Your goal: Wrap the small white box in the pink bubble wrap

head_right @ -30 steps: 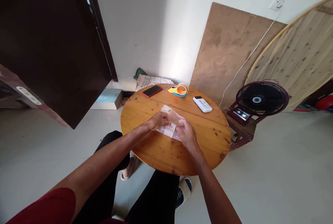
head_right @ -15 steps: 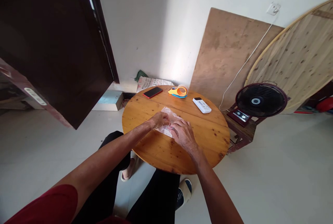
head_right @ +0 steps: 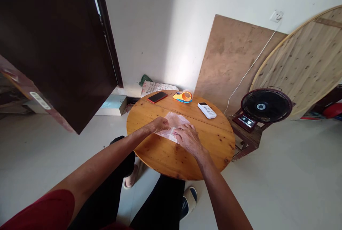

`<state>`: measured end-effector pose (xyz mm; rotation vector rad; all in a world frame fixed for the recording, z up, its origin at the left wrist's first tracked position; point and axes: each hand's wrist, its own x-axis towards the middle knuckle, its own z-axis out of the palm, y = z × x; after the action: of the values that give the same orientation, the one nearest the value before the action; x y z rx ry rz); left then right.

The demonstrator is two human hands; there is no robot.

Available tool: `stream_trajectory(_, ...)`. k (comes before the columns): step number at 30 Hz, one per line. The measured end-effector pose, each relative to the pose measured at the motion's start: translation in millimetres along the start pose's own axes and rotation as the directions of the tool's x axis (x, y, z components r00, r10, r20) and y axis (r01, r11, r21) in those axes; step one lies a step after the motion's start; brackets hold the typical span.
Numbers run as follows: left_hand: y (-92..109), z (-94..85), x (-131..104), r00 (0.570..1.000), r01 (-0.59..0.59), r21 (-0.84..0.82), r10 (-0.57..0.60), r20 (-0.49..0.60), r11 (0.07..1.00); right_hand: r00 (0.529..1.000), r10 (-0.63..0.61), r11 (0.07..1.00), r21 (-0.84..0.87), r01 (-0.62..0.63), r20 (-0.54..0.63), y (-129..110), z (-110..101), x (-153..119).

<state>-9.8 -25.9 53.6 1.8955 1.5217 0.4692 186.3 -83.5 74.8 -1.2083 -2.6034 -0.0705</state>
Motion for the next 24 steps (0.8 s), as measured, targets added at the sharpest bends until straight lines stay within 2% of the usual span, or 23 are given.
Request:
stream_trajectory(6, 2.8, 4.7, -0.2, 0.993, 0.088, 0.167, -0.074, -0.087, 0.982, 0.999, -0.036, 0.999, -0.028, 0.036, 0.023, -2.5, -5.3, 0.8)
stream_trajectory(9, -2.3, -1.8, -7.0, 0.988, 0.123, 0.216, -0.097, -0.124, 0.969, 0.999, -0.02, 0.999, -0.026, 0.021, 0.028, -2.1, -4.8, 1.3)
stream_trajectory(12, -6.0, -11.1, -14.1, 0.987, 0.141, 0.242, -0.117, -0.113, 0.96, 0.999, -0.009, 1.0, -0.022, 0.009, 0.031, -2.6, -5.3, 1.9)
stream_trajectory(15, -4.2, -17.4, -16.9, 0.978, 0.204, 0.172, -0.208, 0.007, 0.964, 0.999, -0.017, 0.999, -0.026, 0.018, 0.042, -3.8, -6.9, 2.7)
stream_trajectory(18, -1.2, -17.4, -15.5, 0.945, 0.306, 0.036, -0.308, 0.11, 0.951, 0.998, -0.017, 0.999, -0.038, 0.019, 0.056, -4.7, -7.9, 3.4)
stream_trajectory(24, -2.5, -6.2, -11.9, 0.936, 0.349, -0.089, -0.342, 0.084, 0.933, 0.998, 0.001, 0.998, -0.07, 0.004, 0.07, -5.5, -8.5, 5.3)
